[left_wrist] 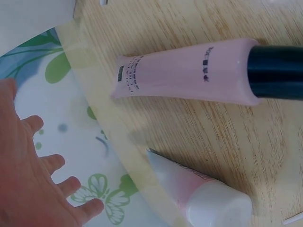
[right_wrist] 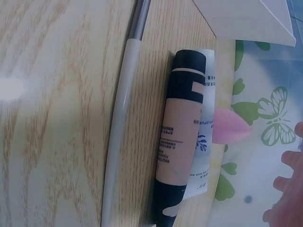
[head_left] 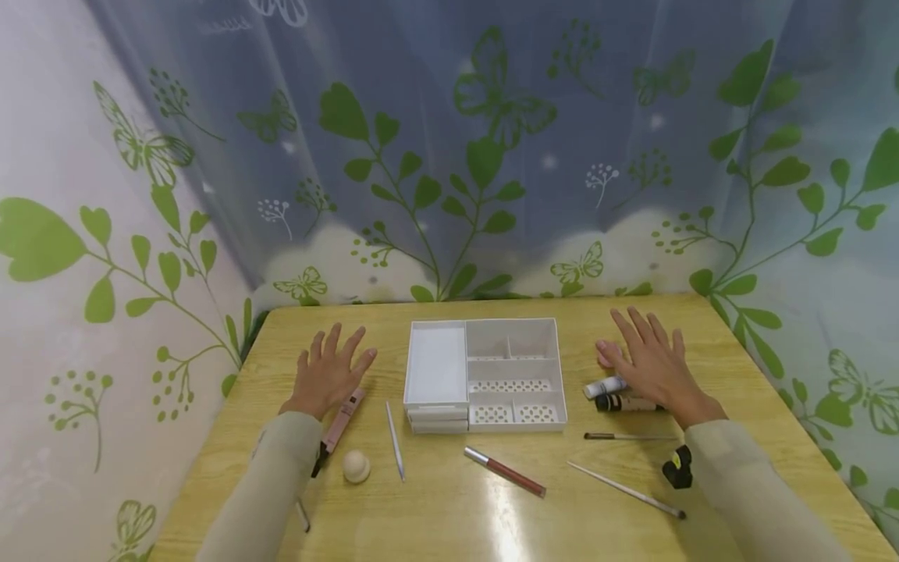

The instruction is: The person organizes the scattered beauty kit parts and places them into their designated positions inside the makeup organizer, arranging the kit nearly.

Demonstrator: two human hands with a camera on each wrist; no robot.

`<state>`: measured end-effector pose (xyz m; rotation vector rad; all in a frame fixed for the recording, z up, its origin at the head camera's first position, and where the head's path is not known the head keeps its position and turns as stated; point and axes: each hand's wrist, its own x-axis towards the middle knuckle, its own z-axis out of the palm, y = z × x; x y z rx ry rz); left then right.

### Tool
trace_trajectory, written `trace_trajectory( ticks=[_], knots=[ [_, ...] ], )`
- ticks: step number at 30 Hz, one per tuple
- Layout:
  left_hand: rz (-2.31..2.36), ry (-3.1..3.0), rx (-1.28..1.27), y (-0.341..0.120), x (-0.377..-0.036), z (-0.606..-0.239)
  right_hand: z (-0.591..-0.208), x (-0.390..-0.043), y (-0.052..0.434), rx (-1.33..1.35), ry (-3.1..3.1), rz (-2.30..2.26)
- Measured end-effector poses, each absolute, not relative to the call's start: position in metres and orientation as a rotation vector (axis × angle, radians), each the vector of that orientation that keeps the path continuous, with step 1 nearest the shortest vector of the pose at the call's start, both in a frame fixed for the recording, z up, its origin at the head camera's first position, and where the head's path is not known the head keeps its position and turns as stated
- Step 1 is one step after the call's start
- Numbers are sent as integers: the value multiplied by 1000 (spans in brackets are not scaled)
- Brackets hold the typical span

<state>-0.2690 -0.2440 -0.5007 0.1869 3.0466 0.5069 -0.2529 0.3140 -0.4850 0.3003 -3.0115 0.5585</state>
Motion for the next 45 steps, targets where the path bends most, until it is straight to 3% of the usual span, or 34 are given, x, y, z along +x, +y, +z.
trace_trajectory(
  ticks=[22, 45],
  knots=[
    [609, 3063, 247, -245, -246, -475, -475, -256, 290, 407, -2912, 687],
    [644, 2975, 170, -308, -246, -481, -487, -260, 248, 504, -2898, 961]
  ],
)
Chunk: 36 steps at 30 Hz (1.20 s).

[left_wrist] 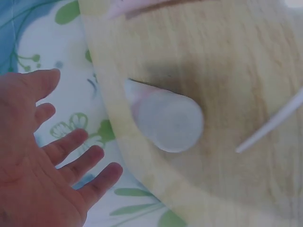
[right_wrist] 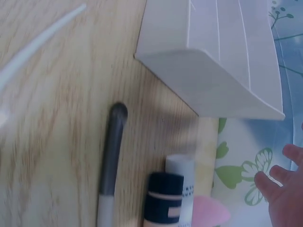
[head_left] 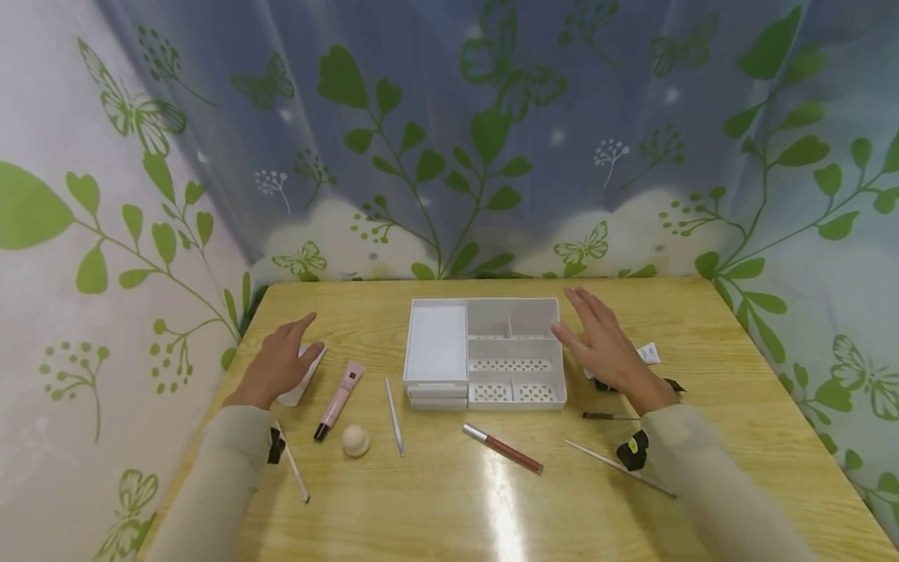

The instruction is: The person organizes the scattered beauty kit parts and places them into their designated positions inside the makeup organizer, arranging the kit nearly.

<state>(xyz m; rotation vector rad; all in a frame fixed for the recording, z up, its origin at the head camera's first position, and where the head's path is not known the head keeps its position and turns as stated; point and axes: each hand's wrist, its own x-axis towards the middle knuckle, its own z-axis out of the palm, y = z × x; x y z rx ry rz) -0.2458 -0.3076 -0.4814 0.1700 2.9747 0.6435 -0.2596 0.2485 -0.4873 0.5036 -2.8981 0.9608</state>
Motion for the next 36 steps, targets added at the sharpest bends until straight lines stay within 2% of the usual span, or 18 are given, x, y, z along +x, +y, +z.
trace_trajectory(
  ticks=[9, 24, 36],
  knots=[
    [623, 2913, 74, -318, -240, -486, -495, -262, 230, 530, -2864, 1049],
    [620, 2902, 86, -327, -238, -502, -514, -261, 214, 488, -2873, 1182],
    [729, 2788, -136, -328, -242, -503, -536, -262, 215, 527, -2819, 1241]
  ],
)
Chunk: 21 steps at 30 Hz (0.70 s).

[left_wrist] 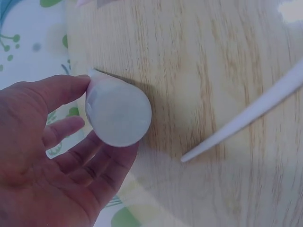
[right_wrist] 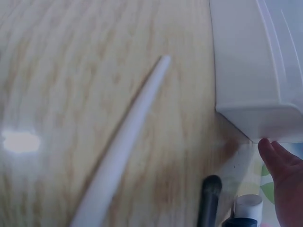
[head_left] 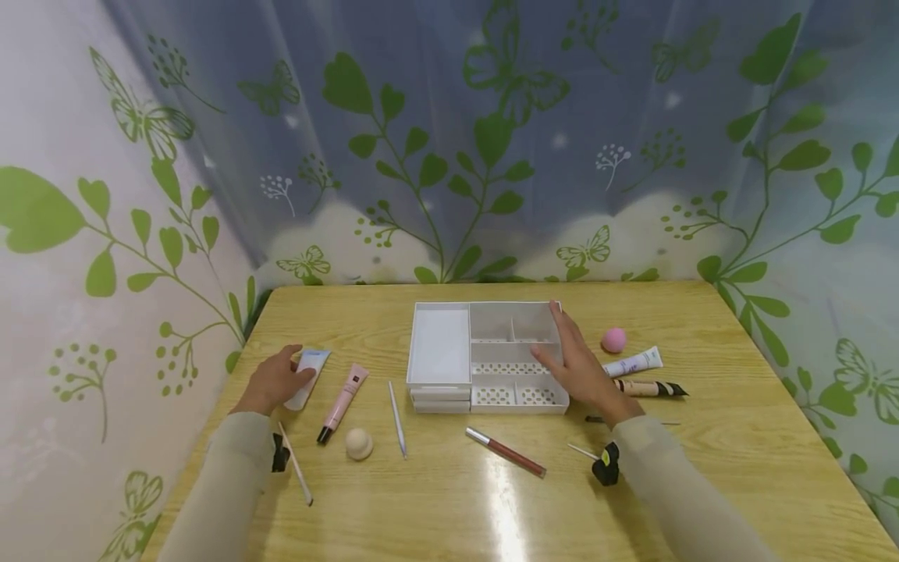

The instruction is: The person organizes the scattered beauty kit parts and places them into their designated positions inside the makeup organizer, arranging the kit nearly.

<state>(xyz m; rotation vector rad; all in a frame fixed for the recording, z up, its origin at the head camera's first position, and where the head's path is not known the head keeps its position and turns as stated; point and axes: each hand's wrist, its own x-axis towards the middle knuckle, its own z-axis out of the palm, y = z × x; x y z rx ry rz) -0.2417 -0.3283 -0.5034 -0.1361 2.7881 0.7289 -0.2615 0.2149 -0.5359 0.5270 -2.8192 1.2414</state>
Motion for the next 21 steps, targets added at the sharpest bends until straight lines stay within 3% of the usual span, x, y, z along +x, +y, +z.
trace_trajectory(
  ticks=[21],
  knots=[
    [953, 2796, -158, -317, -239, -493, -537, -257, 215, 469, -2833, 1261]
  ],
)
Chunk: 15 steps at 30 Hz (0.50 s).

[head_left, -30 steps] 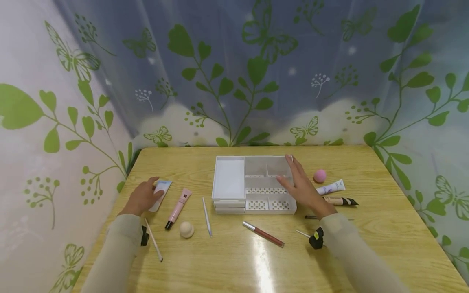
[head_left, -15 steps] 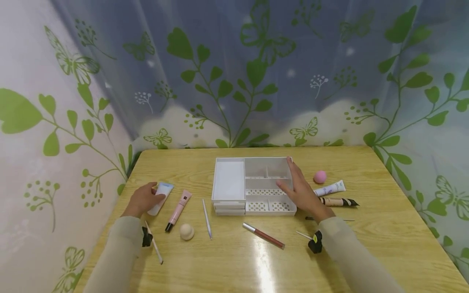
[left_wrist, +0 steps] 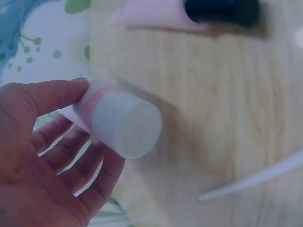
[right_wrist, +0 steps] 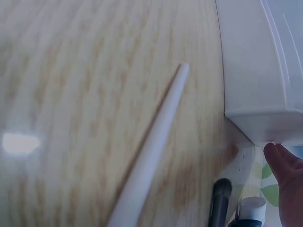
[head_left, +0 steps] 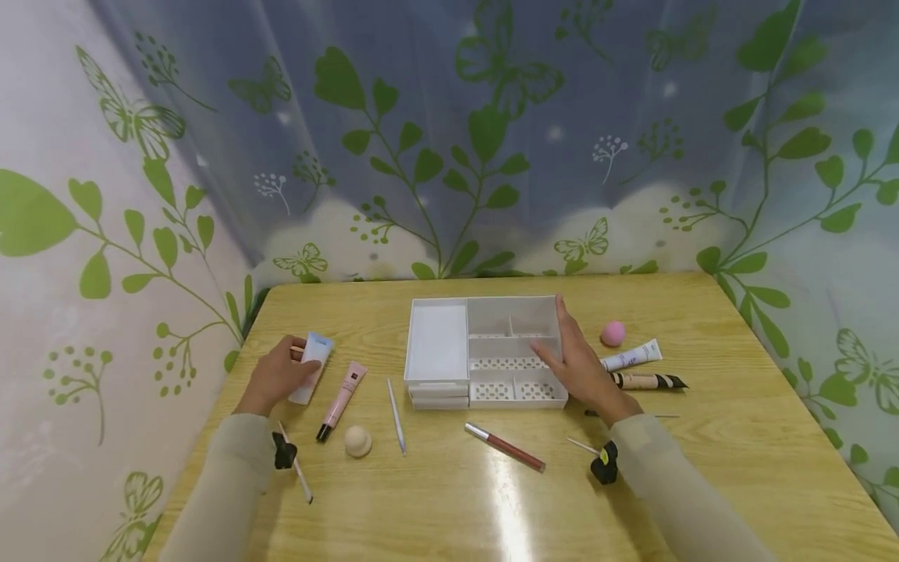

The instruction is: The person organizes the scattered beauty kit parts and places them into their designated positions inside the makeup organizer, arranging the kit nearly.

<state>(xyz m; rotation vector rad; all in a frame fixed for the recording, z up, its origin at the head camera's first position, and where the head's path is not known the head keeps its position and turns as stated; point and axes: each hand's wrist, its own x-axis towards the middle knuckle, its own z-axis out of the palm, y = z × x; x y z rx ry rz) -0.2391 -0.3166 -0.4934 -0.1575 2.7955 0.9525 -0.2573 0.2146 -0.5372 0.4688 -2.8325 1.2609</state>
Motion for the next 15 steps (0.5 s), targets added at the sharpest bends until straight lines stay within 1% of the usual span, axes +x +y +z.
trace_trajectory(
  ticks=[7, 15],
  knots=[
    [1095, 2859, -126, -295, -245, -474, -537, -253, 224, 506, -2836, 1196],
    [1235, 2861, -87, -268, -250, -458, -529, -244, 239, 719, -2776, 1187]
  ],
)
